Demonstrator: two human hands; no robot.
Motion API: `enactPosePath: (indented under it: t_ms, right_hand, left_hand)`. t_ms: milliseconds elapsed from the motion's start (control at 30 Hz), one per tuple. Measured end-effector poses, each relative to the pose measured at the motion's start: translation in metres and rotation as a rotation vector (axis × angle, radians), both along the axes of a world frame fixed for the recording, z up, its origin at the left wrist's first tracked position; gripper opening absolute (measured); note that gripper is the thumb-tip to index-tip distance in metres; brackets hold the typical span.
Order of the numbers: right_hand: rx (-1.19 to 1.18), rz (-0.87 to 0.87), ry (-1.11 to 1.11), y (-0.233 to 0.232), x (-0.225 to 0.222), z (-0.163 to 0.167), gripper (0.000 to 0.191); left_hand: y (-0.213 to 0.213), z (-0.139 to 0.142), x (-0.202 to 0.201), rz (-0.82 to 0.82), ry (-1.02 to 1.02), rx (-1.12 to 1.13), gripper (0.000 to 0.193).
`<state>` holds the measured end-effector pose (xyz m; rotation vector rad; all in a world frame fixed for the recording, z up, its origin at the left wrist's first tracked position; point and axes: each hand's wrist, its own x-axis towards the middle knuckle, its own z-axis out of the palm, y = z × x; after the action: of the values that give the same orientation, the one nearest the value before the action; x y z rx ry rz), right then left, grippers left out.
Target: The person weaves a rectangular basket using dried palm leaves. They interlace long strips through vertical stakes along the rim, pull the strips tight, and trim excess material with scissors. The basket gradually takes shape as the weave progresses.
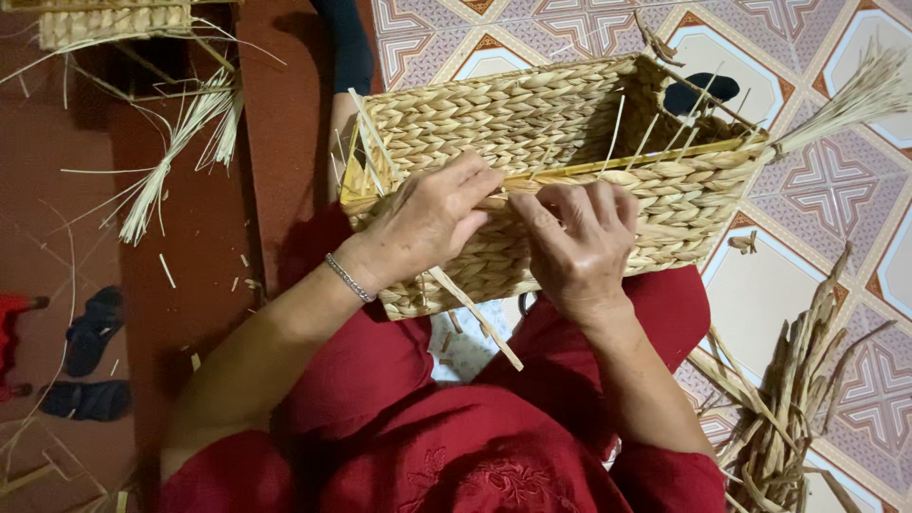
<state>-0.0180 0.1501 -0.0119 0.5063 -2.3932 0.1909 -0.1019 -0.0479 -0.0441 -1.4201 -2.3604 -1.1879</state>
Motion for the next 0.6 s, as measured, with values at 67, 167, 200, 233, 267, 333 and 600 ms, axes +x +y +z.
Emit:
enactPosePath:
  t_ms: [67, 167, 200, 233, 267, 333, 600]
  right_hand:
    - [-0.028, -0.025, 0.188, -0.003, 0.001, 0.0, 0.026]
    - [-0.062, -0.005, 0.448, -0.005, 0.006, -0.005, 0.023]
    - [-0.071, 0.007, 0.529, -0.005, 0.01, -0.008, 0.024]
    - [-0.106, 0.03, 0.39, -0.004, 0.013, -0.011, 0.023]
    - [-0.142, 0.054, 0.252, -0.003, 0.015, -0.014, 0.022]
    - [-0.208, 0.072, 0.059, -0.001, 0.015, -0.021, 0.022]
    - [-0.333, 0.066, -0.064, -0.007, -0.018, -0.042, 0.026]
  left_hand:
    - [0.0, -0.002, 0.0, 0.012, -0.009, -0.006, 0.039]
    - [0.001, -0.005, -0.002, 0.027, -0.095, -0.006, 0.033]
    - [0.001, -0.005, -0.003, 0.031, -0.085, 0.001, 0.03]
    - [0.002, -0.004, -0.004, 0.034, -0.073, 0.009, 0.027]
    - [0.002, -0.003, -0.005, 0.039, -0.06, 0.017, 0.025]
    - [0.003, 0.0, -0.006, 0.047, -0.134, -0.027, 0.02]
    - [-0.005, 0.018, -0.003, 0.025, -0.219, -0.025, 0.015]
